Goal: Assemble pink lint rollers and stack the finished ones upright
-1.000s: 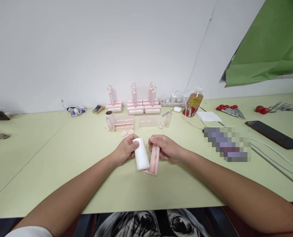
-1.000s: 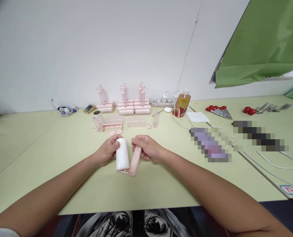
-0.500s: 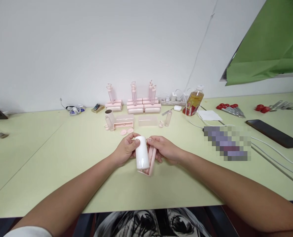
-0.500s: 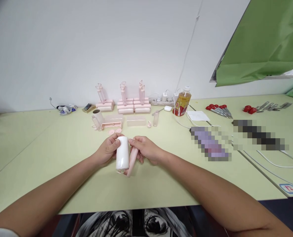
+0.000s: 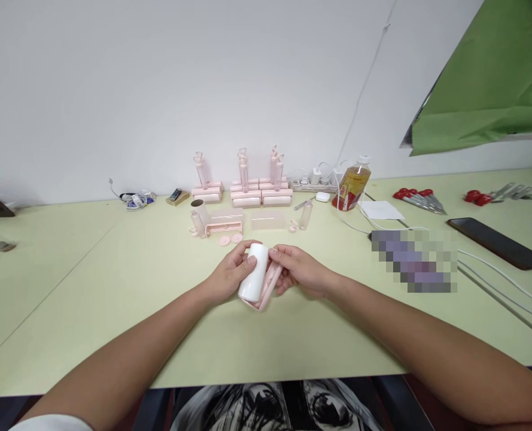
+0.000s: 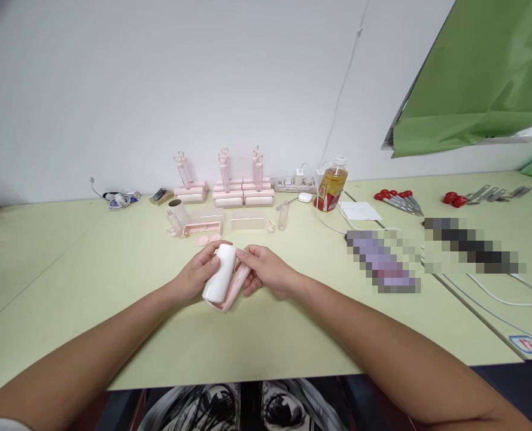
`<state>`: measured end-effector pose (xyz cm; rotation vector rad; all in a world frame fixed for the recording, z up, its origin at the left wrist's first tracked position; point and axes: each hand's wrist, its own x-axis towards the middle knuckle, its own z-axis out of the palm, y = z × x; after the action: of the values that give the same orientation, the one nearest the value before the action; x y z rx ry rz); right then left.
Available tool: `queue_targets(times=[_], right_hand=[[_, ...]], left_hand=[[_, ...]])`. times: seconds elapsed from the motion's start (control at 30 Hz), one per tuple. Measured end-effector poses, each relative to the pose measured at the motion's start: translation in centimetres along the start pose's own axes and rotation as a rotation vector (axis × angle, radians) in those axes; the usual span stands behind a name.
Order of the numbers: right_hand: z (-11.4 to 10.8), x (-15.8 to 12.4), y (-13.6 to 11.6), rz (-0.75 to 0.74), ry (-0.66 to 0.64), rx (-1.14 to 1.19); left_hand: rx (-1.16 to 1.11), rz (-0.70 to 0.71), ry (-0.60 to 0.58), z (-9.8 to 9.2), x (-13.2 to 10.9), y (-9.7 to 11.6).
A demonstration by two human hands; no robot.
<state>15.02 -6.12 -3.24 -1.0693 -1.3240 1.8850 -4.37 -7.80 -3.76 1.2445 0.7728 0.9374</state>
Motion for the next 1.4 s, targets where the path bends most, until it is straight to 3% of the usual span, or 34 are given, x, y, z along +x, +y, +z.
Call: queue_targets(times=[0.17,0.33,0.53,0.67,0.8,0.97,1.4], right_hand=[[-0.5,-0.4,-0.4,0.020,-0.129,0.075],[-1.0,-0.5,-0.4,0.027,-0.263,0.134],[-1.5,-0.2,-0.3,0.051,-0.340,0.168],[-1.6,0.1,0.0,0.076,-0.399,0.190],[-1.4,0.3,0.4,0.095,-0.367,0.175],[-1.3,0.5,0.6,0.134,-0.358,0.125],[-0.3,0.1,0.2,0.104,-0.218,0.143]], left_hand=[[-0.050,-0.075,-0.139,-0.3,-0.2,0.5],[-0.062,-0.092,-0.141,-0.9,-0.3,1.1],[0.049,-0.042,-0.181,-1.7,-0.4,1.3],[0.195,0.002,-0.293,-2.1,-0.4,1.7],[0.361,0.059,-0.395,-2.2,-0.4,2.2],[0.527,0.084,-0.425,-2.3,-0.4,2.1],[0.499,0.104,-0.414,-2.5,0.3,2.3]])
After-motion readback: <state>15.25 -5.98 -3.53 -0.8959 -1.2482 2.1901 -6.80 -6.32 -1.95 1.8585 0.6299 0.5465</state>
